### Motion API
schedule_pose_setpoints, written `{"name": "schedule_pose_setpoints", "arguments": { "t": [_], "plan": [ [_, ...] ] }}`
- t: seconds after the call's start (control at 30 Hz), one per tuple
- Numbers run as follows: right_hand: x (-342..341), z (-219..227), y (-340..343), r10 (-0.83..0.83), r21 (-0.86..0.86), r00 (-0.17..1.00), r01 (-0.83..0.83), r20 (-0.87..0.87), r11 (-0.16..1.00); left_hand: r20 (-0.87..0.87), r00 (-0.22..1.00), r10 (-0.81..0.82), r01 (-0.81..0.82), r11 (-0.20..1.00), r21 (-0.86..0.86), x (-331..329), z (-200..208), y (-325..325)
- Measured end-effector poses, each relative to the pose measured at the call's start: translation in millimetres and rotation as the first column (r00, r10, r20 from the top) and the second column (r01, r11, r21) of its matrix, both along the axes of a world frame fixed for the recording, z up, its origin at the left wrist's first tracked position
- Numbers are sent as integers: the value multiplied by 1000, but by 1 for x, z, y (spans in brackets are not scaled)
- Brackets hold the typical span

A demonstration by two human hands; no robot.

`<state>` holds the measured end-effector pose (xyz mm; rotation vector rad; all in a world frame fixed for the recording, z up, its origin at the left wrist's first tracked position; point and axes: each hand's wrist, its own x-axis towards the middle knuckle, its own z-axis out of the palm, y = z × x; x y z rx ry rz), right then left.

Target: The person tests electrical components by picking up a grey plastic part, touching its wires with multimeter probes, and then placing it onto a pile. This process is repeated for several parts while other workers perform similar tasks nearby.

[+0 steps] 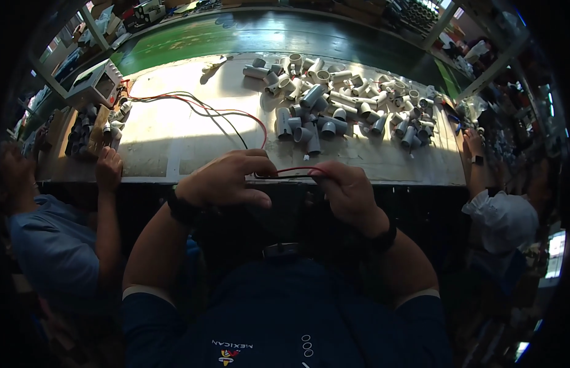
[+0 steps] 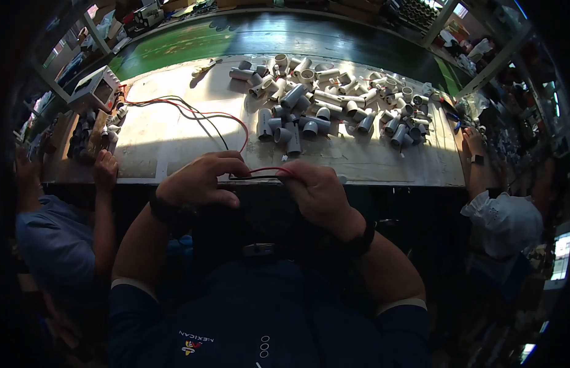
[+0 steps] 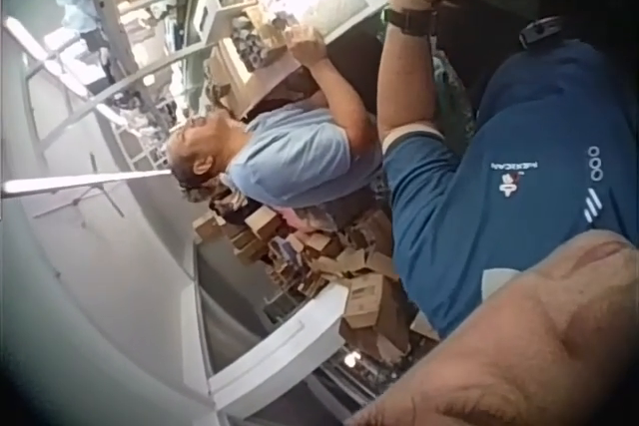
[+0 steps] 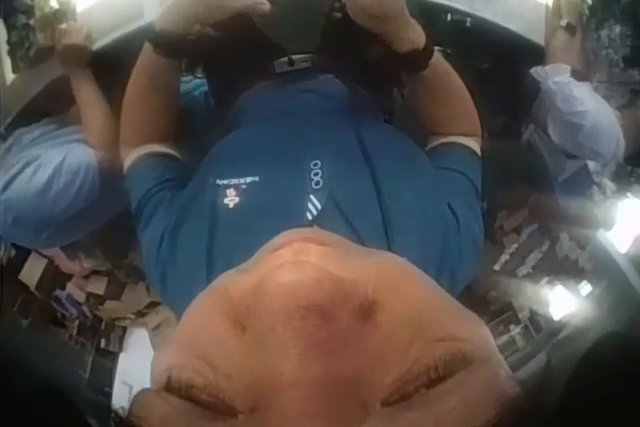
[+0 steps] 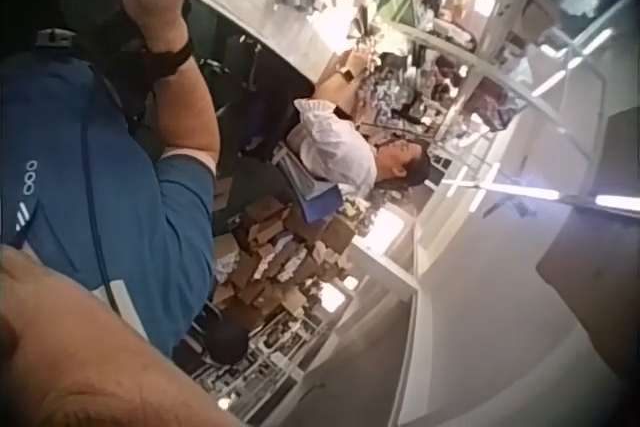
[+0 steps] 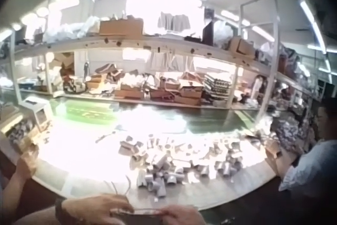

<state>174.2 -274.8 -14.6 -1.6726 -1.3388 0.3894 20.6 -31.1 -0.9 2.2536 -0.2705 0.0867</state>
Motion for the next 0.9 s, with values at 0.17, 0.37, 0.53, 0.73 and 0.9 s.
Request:
{"name": "schedule_pose_setpoints", "arguments": {
  "t": [0.17,0.37,0.53,0.73,0.9],
  "plan": [
    [28,-9,9,-299,331,936,346,-186,878,120,956,268,-273,961,36,16,-6,-4],
    [50,-12,6,-401,273,826,523,-396,807,444,790,423,-425,900,-99,39,12,-18],
    [68,28,25,-385,517,916,385,-113,764,559,697,450,-440,883,-163,47,25,-10],
    [82,-59,22,-297,379,848,474,-439,795,421,790,445,-456,886,-80,55,-9,-2],
    [88,-55,22,-194,283,828,385,-526,878,423,759,495,-513,855,-79,61,-6,6]
  ]
}}
